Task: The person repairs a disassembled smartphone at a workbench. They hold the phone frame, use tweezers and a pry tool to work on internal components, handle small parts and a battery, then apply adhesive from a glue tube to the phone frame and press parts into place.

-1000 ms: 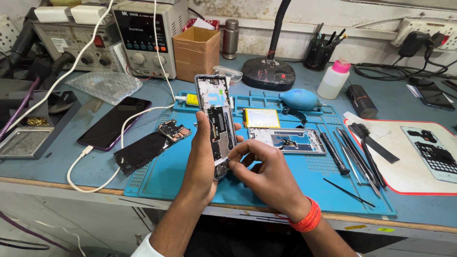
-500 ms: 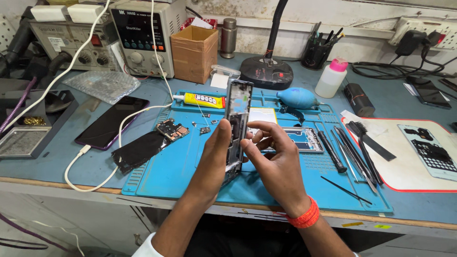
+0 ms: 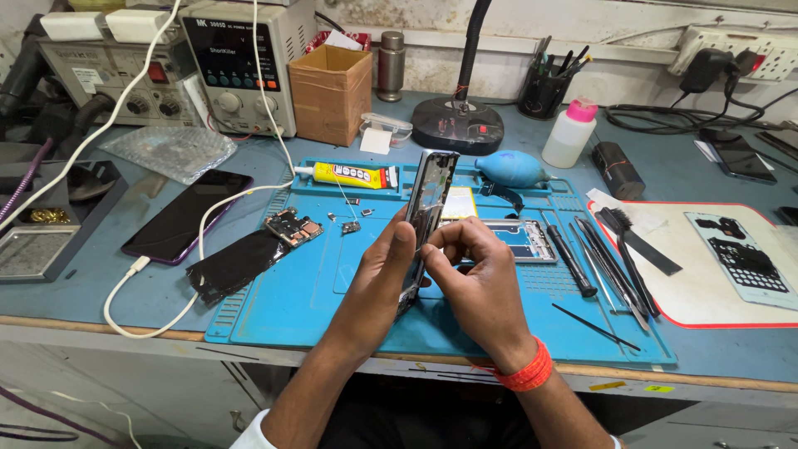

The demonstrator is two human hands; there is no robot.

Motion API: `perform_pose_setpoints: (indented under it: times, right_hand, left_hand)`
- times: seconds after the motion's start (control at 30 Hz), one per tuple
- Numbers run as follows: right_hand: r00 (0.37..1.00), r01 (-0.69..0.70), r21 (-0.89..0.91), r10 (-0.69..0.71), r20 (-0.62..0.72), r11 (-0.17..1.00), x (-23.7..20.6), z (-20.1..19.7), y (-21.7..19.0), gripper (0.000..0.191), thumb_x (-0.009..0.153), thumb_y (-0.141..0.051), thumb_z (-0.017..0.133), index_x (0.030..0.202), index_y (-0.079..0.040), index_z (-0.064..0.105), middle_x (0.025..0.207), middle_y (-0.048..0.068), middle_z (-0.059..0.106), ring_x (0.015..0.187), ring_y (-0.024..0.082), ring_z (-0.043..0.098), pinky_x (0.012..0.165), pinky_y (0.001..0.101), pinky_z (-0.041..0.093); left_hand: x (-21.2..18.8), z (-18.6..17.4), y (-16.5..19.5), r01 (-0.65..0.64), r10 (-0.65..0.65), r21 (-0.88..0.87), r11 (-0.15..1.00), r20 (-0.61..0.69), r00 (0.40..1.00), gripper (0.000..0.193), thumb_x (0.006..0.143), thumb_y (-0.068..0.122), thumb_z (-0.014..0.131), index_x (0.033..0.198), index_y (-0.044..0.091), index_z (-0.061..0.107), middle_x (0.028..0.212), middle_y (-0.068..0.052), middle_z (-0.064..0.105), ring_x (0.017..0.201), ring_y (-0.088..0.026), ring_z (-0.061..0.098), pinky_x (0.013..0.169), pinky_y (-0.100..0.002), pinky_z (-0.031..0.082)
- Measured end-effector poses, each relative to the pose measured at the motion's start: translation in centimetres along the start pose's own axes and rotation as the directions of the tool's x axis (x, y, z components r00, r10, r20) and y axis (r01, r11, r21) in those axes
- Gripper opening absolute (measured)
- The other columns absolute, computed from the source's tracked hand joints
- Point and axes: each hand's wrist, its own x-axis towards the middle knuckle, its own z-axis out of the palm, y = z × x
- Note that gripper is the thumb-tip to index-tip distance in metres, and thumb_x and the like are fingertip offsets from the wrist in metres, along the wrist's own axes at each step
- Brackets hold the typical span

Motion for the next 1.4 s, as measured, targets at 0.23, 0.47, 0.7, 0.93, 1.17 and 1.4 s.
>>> perform_pose_setpoints:
  times: [0.23,0.47,0.7,0.93,1.17,1.4]
  right_hand:
    - [0.993,-0.107,0.201,0.096,0.062,0.974,-0.1,-0.1,-0.3,0.011,0.094,-0.012,0.066,0.093,-0.001,0.065,0.084,0.002,0.067,0.073,0.006,0.062,0.053,0.0231,0.051]
    - [0.992,-0.108,0.293,0.084,0.095,0.95,-0.2,-0.1,-0.1,0.012,0.1,-0.014,0.06,0.098,-0.002,0.06,0.088,0.005,0.07,0.079,0.01,0.07,0.062,0.026,0.061]
    - [0.993,-0.097,0.379,0.065,0.096,0.92,-0.3,-0.1,0.0,0.012,0.102,-0.013,0.059,0.102,-0.001,0.057,0.087,0.008,0.069,0.079,0.013,0.071,0.063,0.0281,0.062]
    - [0.996,-0.087,0.324,0.074,0.052,0.942,-0.2,-0.1,-0.6,0.013,0.103,-0.014,0.058,0.103,-0.002,0.057,0.082,0.006,0.072,0.071,0.009,0.068,0.053,0.0237,0.054]
    - [0.998,0.008,0.357,0.017,-0.068,0.934,-0.5,-0.1,-0.9,0.026,0.1,-0.013,0.063,0.122,-0.008,0.05,0.078,0.005,0.067,0.058,0.005,0.057,0.043,0.0189,0.041]
    - [0.98,0.126,0.274,-0.077,-0.184,0.953,-0.7,0.1,-1.1,0.018,0.104,-0.011,0.067,0.117,-0.006,0.054,0.092,0.007,0.063,0.07,0.006,0.062,0.05,0.018,0.046]
  left_hand:
    - [0.5,-0.6,0.3,0.086,-0.112,-0.138,0.987,-0.196,0.974,0.073,0.096,0.069,0.043,0.115,0.002,0.065,0.097,-0.007,0.069,0.085,-0.013,0.068,0.077,-0.031,0.058]
    - [0.3,-1.3,1.5,0.071,-0.123,-0.177,0.982,-0.305,0.944,0.084,0.091,0.077,0.041,0.117,0.001,0.064,0.095,-0.011,0.069,0.083,-0.017,0.069,0.076,-0.034,0.059]
    - [0.6,-1.1,1.4,0.05,-0.091,-0.127,0.991,-0.343,0.935,0.083,0.088,0.077,0.04,0.12,0.003,0.062,0.106,-0.008,0.067,0.094,-0.016,0.066,0.08,-0.034,0.059]
    - [0.4,-1.0,1.3,0.138,-0.193,-0.191,0.972,-0.313,0.93,0.084,0.091,0.076,0.038,0.121,0.001,0.062,0.102,-0.011,0.068,0.088,-0.018,0.068,0.076,-0.034,0.06]
    - [0.6,-1.3,1.5,0.154,-0.24,-0.276,0.949,-0.309,0.92,0.082,0.088,0.075,0.039,0.128,0.006,0.059,0.103,-0.01,0.068,0.09,-0.018,0.069,0.075,-0.037,0.062]
    - [0.7,-1.6,1.5,0.125,-0.224,-0.291,0.949,-0.338,0.914,0.084,0.089,0.076,0.039,0.128,0.004,0.06,0.104,-0.009,0.068,0.09,-0.017,0.069,0.076,-0.038,0.062]
